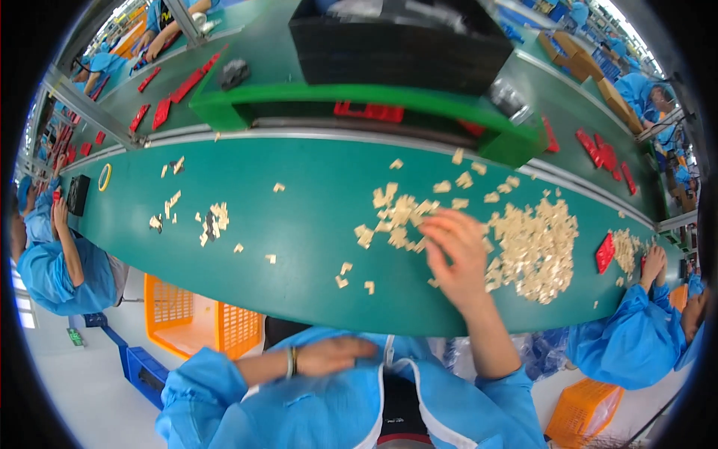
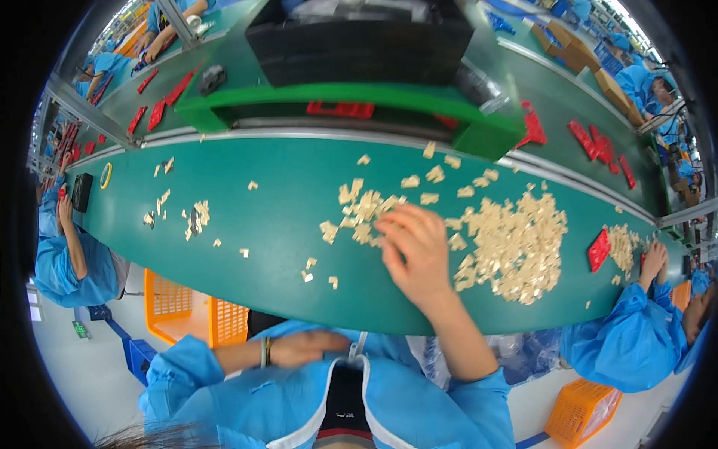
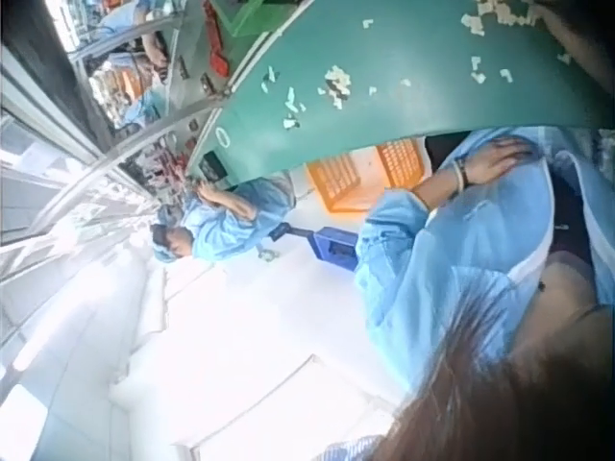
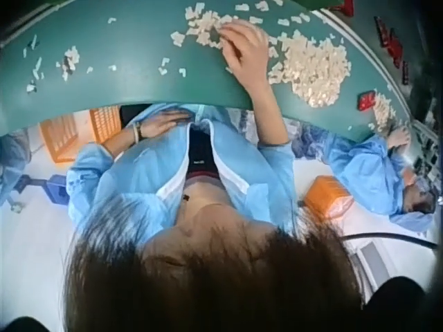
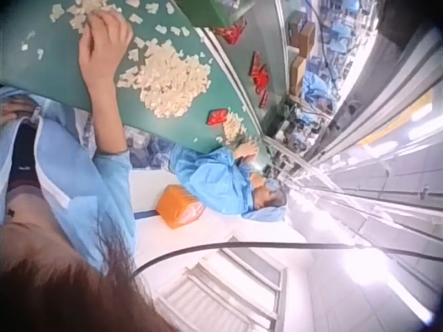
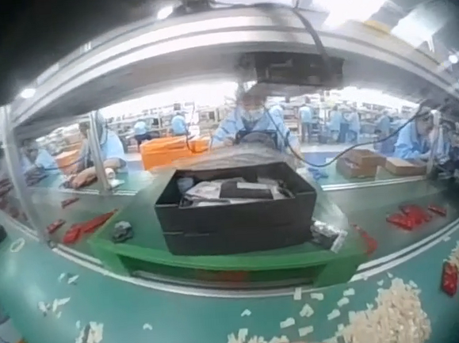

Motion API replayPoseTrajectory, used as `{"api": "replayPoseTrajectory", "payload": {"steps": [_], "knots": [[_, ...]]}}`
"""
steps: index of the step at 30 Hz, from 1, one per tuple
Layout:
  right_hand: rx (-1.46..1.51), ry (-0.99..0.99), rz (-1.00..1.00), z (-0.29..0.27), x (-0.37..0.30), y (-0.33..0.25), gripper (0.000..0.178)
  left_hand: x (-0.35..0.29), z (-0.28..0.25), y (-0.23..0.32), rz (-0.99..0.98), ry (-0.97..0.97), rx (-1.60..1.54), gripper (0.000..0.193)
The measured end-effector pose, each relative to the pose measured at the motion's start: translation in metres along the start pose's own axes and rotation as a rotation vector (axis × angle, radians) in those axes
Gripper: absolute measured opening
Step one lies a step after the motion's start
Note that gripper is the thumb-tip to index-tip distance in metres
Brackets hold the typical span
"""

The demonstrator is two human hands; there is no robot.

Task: The person assembles small metal components into red plastic housings by hand.

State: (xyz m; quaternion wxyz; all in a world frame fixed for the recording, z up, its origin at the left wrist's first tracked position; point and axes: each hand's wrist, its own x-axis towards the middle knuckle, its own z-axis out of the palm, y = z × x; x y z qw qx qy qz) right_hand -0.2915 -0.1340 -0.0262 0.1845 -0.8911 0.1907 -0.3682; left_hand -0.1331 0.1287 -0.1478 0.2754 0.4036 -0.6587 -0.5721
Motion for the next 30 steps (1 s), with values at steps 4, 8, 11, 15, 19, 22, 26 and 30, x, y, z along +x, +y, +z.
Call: {"api": "replayPoseTrajectory", "payload": {"steps": [4,8,11,15,19,22,26,30], "knots": [[-0.074,0.085,0.064,0.0,-0.001,0.005,0.024,0.017,-0.018,-0.045,0.073,-0.033,0.223,0.044],[0.282,0.142,0.302,0.006,0.008,0.005,0.022,0.017,-0.02,-0.05,0.081,0.029,0.289,0.038],[0.168,0.179,0.347,-0.024,0.001,-0.082,0.013,0.01,-0.013,-0.059,0.106,0.177,0.309,0.037],[0.711,0.62,-0.471,-0.014,0.052,-0.139,0.009,0.008,-0.024,-0.052,0.019,0.165,0.145,0.031],[0.624,0.729,-1.108,-0.005,0.077,-0.156,0.02,-0.016,-0.031,-0.026,-0.09,0.26,0.16,0.029],[0.353,0.311,-1.154,0.01,0.039,-0.108,0.015,-0.05,-0.064,0.03,-0.009,0.19,0.084,0.029],[-0.392,-0.118,-0.245,0.04,0.067,-0.001,0.031,-0.133,-0.143,0.069,0.094,0.481,-0.281,0.03],[-0.695,0.018,-0.031,0.047,0.099,0.125,0.047,-0.187,-0.241,0.031,-0.377,1.486,0.785,0.039]]}}
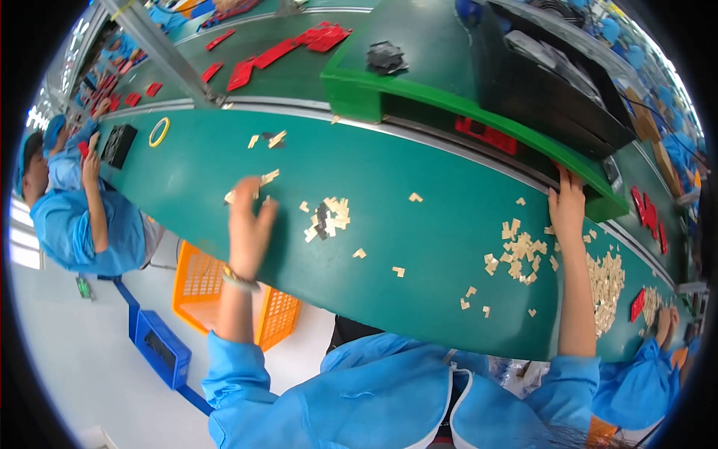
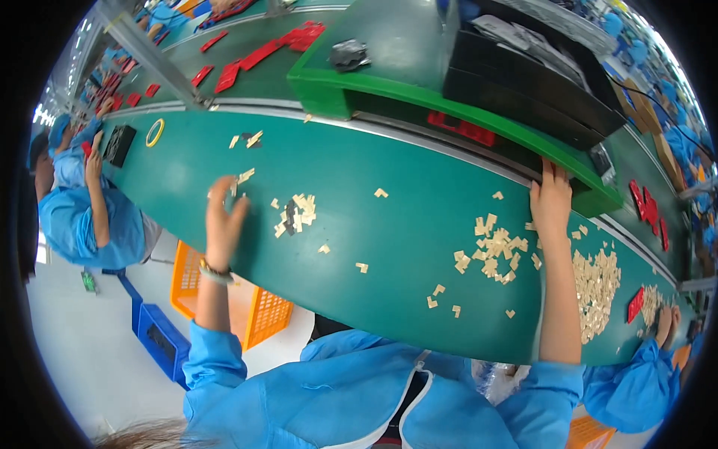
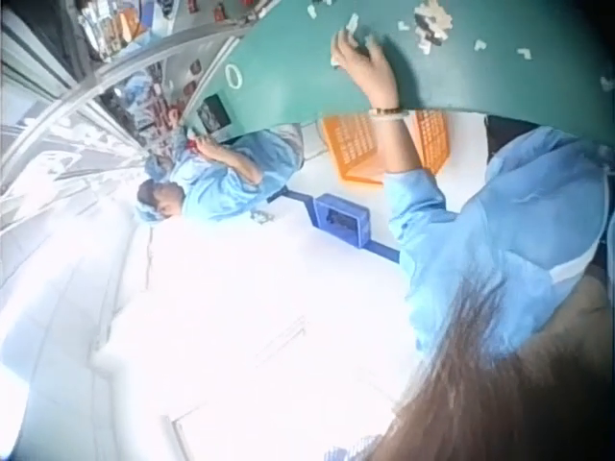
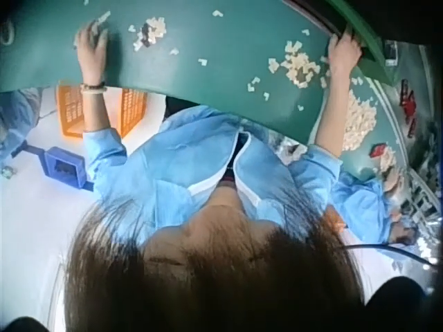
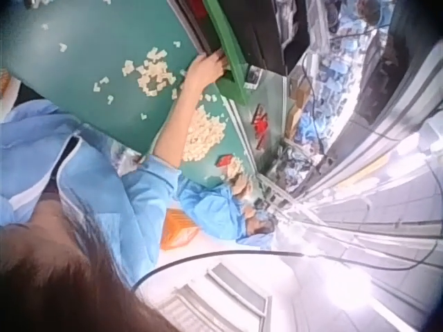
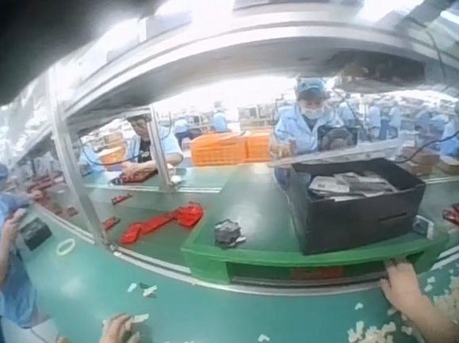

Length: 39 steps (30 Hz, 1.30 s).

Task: The person assembles small metal components into red plastic housings by hand.

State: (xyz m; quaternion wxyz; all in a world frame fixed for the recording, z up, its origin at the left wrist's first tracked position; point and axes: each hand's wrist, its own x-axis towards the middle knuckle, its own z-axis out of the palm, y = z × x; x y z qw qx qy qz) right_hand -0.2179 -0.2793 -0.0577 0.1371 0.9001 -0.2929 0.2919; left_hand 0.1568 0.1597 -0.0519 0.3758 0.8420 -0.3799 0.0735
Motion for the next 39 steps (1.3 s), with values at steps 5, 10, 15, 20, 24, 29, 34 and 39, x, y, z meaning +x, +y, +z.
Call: {"api": "replayPoseTrajectory", "payload": {"steps": [5,10,15,20,24,29,34,39], "knots": [[-0.106,-0.351,0.311,0.011,0.025,0.0,0.035,0.086,0.025,-0.038,0.123,0.025,0.102,0.033],[0.19,-0.165,-0.129,-0.038,0.015,-0.1,0.02,0.13,0.037,-0.055,0.034,-0.174,0.184,0.016],[0.462,-0.367,-0.134,-0.085,-0.052,-0.19,0.029,0.131,0.043,-0.04,0.048,-0.051,0.085,0.007],[0.746,-0.367,0.053,-0.099,-0.058,-0.198,0.032,0.077,0.054,0.083,0.24,-0.112,-0.25,0.007],[1.387,-0.377,0.463,-0.074,-0.022,-0.182,0.03,0.014,0.117,0.182,0.198,-0.469,-0.635,0.012],[1.424,-0.166,0.469,-0.06,-0.028,-0.153,0.025,0.001,0.149,0.217,0.002,-0.614,-0.978,0.009],[1.398,-0.089,0.544,-0.066,-0.031,-0.157,0.014,0.007,0.143,0.204,-0.205,-1.057,-1.097,0.01],[1.116,-0.078,0.22,-0.065,-0.026,-0.161,0.017,-0.005,0.142,0.199,-0.269,-0.947,-1.204,0.009]]}}
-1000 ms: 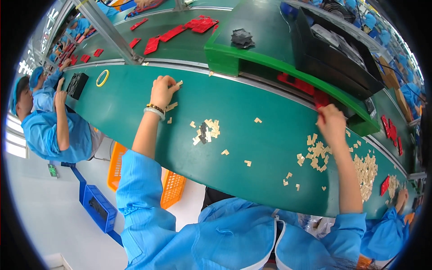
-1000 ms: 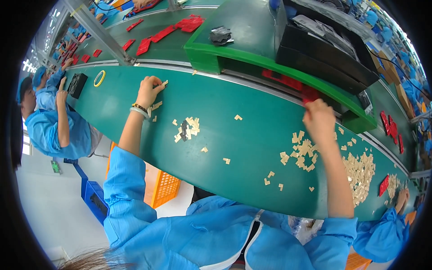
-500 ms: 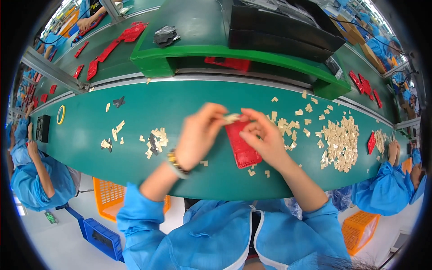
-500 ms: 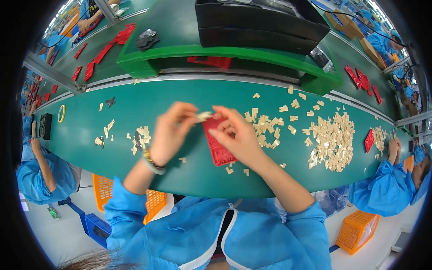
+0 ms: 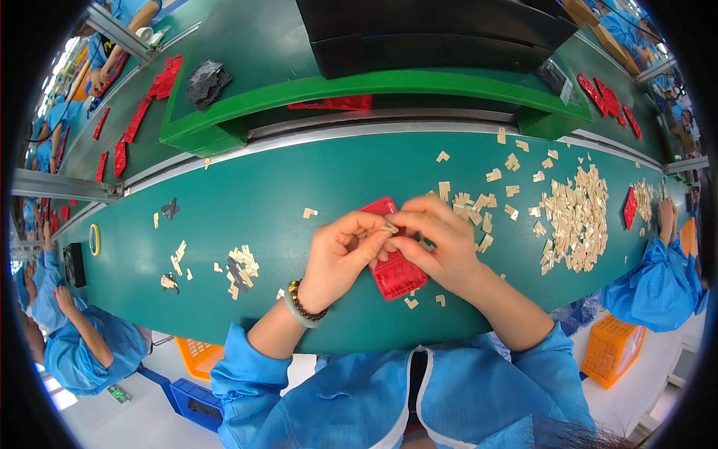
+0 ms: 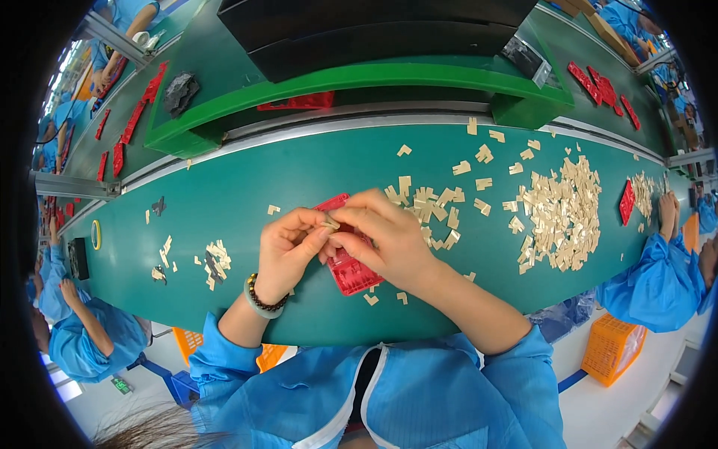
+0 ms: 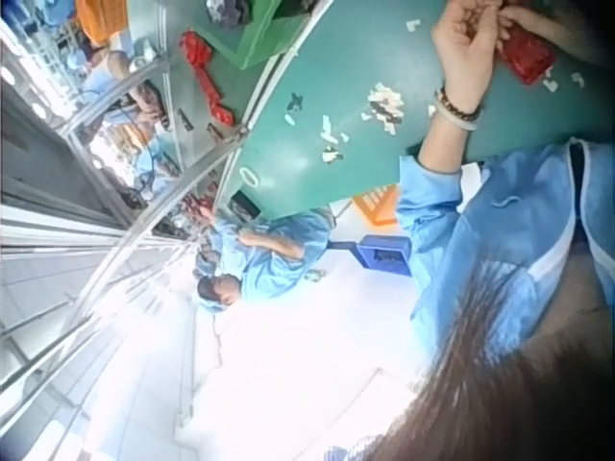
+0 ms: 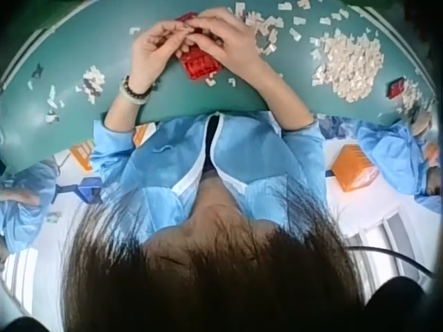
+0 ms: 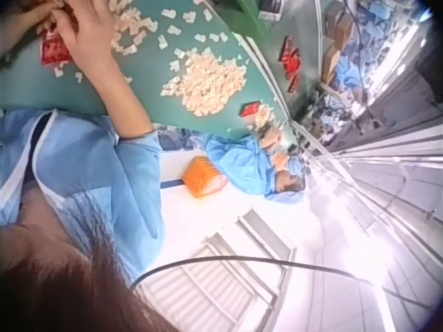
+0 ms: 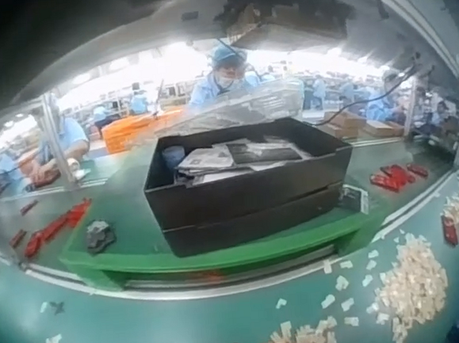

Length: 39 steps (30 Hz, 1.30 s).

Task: The person assembles small metal components into red plastic housings by hand.

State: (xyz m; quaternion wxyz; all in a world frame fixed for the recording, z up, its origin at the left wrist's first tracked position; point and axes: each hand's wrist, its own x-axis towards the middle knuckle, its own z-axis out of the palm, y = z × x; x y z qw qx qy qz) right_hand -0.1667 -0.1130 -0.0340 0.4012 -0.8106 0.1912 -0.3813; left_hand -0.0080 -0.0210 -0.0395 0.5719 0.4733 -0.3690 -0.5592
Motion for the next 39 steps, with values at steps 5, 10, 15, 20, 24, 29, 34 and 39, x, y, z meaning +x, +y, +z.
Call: {"api": "replayPoseTrajectory", "payload": {"steps": [5,10,15,20,24,29,34,39], "knots": [[-0.029,-0.046,0.011,-0.005,-0.004,0.0,0.014,0.0,0.006,0.007,0.416,0.151,0.578,0.015],[0.237,-0.204,0.174,-0.009,-0.004,-0.01,0.01,-0.004,0.003,0.014,0.67,0.046,0.732,0.012],[0.169,-0.156,0.135,-0.007,-0.005,-0.013,0.008,0.0,0.001,0.005,0.486,0.057,0.437,0.012],[-0.054,-0.26,0.382,-0.035,0.01,0.003,0.012,-0.01,0.002,0.01,0.942,-0.144,0.769,0.017],[-0.229,-0.275,0.319,-0.049,0.015,0.01,0.014,0.002,-0.004,0.006,0.805,-0.173,0.883,0.024],[0.267,-0.442,0.321,-0.03,0.008,-0.014,0.021,-0.001,-0.002,0.005,1.088,-0.045,1.148,0.024],[0.086,-0.394,0.077,-0.024,0.009,-0.012,0.024,-0.003,-0.002,0.007,1.169,0.029,1.23,0.021],[-0.048,-0.383,-0.076,-0.036,0.009,-0.01,0.024,-0.004,0.002,0.007,1.029,0.067,1.213,0.024]]}}
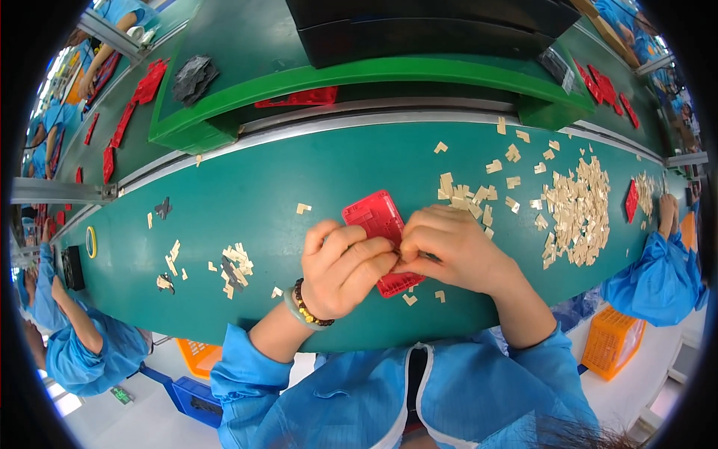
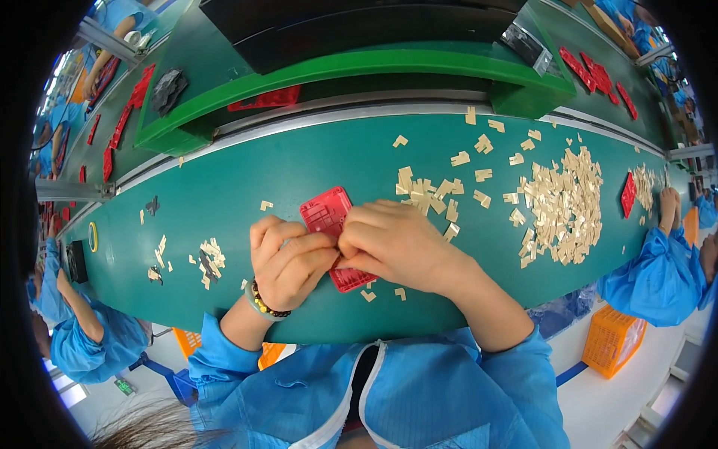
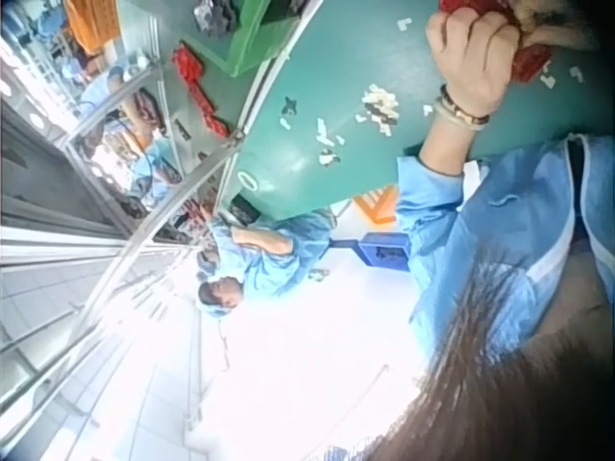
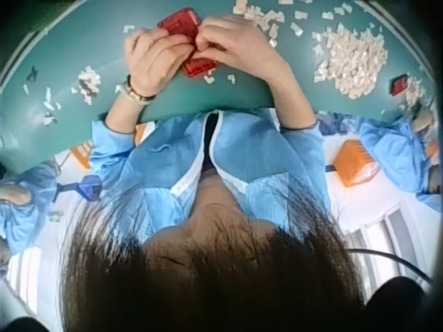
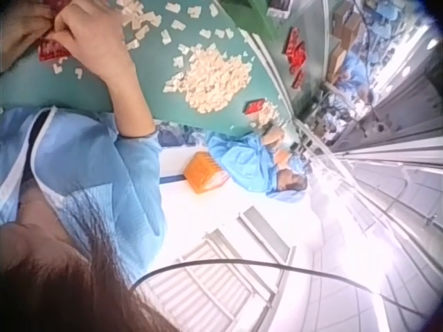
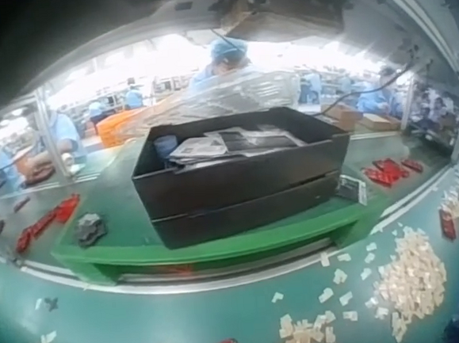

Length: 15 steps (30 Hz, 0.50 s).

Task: The person assembles small metal components into red plastic housings by hand.

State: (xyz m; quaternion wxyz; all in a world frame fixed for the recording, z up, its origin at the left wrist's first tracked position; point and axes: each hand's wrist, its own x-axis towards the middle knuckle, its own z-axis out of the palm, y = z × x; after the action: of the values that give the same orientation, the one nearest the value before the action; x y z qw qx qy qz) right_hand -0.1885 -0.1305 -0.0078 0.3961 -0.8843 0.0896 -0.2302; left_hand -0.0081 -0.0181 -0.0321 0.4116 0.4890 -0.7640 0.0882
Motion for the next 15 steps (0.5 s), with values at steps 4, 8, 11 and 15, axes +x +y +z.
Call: {"api": "replayPoseTrajectory", "payload": {"steps": [4,8,11,15], "knots": [[-0.307,-0.265,0.255,-0.03,-0.011,0.007,0.027,-0.003,0.003,-0.004,-0.391,-0.05,-0.146,0.023],[-0.537,0.044,0.127,0.002,0.005,-0.013,0.032,-0.002,0.006,-0.005,-0.381,-0.044,-0.281,0.031],[-0.651,0.197,-0.072,0.026,0.009,-0.01,0.026,0.0,-0.004,0.001,-0.441,-0.071,-0.353,0.035],[-0.836,0.299,-0.278,0.029,0.02,-0.004,0.017,0.004,-0.013,-0.01,-0.907,0.112,-1.039,0.029]]}}
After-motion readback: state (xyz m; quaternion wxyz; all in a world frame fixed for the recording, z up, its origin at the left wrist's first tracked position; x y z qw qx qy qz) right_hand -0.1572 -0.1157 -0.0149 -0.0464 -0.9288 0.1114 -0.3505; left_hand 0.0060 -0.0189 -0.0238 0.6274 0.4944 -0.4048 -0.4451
